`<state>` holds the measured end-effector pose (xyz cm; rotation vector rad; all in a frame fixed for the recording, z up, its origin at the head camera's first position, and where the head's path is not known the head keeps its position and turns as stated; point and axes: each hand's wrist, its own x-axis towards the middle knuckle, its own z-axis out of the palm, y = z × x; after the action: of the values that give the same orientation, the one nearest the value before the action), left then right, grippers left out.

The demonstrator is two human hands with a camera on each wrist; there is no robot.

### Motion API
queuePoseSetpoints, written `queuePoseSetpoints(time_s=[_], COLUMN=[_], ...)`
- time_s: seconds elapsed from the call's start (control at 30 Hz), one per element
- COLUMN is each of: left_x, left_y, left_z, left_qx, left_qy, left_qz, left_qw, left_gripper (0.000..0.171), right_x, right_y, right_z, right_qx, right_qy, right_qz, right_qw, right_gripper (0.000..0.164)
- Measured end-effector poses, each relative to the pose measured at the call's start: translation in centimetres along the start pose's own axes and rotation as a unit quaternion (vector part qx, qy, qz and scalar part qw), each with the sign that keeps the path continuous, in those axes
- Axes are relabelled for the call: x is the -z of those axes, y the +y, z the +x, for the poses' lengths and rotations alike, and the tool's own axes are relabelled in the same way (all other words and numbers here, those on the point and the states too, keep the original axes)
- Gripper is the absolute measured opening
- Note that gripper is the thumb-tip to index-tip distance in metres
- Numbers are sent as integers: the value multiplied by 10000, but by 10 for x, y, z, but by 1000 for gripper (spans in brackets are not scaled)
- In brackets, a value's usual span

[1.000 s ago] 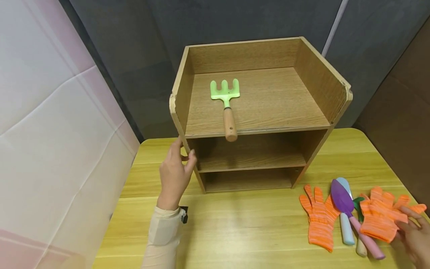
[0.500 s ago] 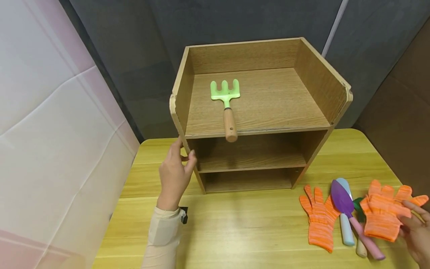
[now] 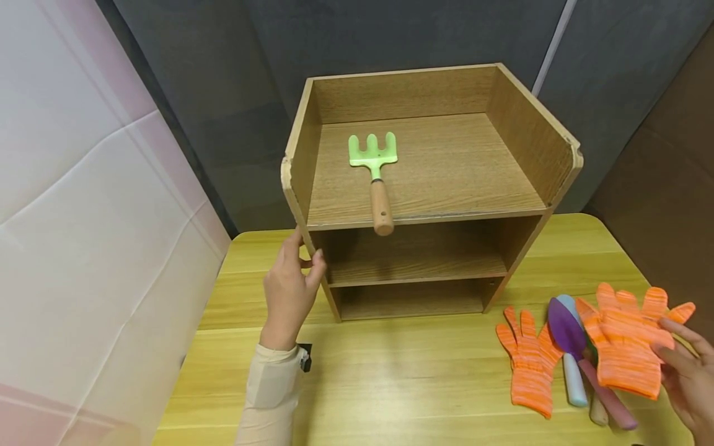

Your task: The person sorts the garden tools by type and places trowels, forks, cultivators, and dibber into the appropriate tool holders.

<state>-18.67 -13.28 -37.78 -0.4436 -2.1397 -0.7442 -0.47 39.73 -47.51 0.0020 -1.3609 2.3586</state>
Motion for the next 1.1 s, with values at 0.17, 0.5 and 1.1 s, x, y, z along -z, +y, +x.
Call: queuePoseSetpoints(time_s=[0.17,0.5,1.1], left_x=[2,5,1], left_y=[-1,-1,0], left_z=[0,-2,0], left_qx=[11,-48,-88], left_qy=[0,-53,-45], left_qz=[30,32,-28], left_qw=[10000,10000,9999], left_gripper=[40,41,39], right_x=[-20,-46,-103], right_y=[-1,3,3], right_z=[6,6,7], right_qx=[-59,-413,-1308], right_qy=[5,-702,-2029], right_qz=[-19,131,500], right_qw=[10000,9966,9691], right_gripper=[49,50,54])
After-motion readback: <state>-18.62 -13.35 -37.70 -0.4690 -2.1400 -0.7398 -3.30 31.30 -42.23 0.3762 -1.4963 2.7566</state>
